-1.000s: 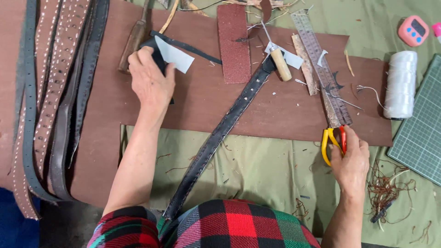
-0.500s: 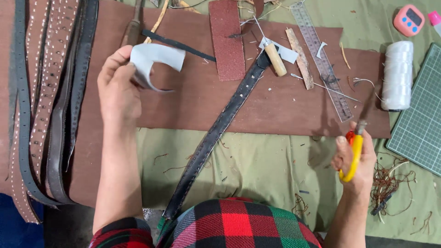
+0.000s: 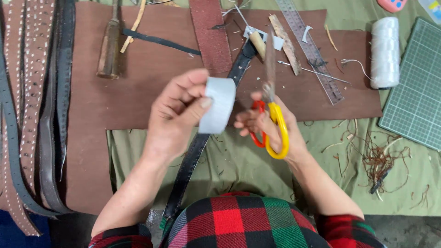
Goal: Cutting and fitting a leather loop onto a belt
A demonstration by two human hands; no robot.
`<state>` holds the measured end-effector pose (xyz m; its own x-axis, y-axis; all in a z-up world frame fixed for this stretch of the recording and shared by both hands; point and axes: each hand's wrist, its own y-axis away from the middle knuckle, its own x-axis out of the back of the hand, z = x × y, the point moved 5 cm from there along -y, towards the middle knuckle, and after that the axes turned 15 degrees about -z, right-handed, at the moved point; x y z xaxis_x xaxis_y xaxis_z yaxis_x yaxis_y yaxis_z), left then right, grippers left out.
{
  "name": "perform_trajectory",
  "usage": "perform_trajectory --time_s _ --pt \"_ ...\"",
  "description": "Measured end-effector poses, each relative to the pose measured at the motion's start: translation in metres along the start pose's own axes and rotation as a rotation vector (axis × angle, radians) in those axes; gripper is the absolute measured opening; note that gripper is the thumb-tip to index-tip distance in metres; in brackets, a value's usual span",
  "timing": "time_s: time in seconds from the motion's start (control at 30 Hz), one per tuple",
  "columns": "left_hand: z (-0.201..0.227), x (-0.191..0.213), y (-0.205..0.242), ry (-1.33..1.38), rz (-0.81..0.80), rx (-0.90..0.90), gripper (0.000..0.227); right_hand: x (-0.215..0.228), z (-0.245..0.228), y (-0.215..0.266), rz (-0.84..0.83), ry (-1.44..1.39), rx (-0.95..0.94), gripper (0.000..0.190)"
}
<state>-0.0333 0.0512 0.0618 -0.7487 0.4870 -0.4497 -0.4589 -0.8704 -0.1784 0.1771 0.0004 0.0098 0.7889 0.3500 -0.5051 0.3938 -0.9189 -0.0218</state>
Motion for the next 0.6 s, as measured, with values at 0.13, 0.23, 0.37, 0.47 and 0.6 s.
perform_trajectory --time_s 0.13,0.23,0.37,0.47,0.6 --pt "-0.02 -0.025 0.004 -0.267 -0.095 0.115 0.029 0.002 -0.019 -0.024 0.141 0.303 -0.056 0.06" --pt "-0.049 -0.024 0.004 -0.222 -0.206 0.156 0.025 0.03 -0.013 -0.031 0.242 0.071 0.062 0.057" --pt "-0.06 -0.012 -0.017 -0.22 -0.165 0.363 0.041 0.017 -0.035 -0.038 0.212 0.085 0.125 0.058" --pt "-0.088 -0.003 -0.044 -0.117 -0.076 0.441 0.049 0.024 -0.039 -0.036 0.144 0.262 0.139 0.056" --pt "-0.022 -0.026 -0.087 -0.275 -0.155 0.025 0.014 0.033 -0.048 -0.038 0.247 0.513 0.173 0.049"
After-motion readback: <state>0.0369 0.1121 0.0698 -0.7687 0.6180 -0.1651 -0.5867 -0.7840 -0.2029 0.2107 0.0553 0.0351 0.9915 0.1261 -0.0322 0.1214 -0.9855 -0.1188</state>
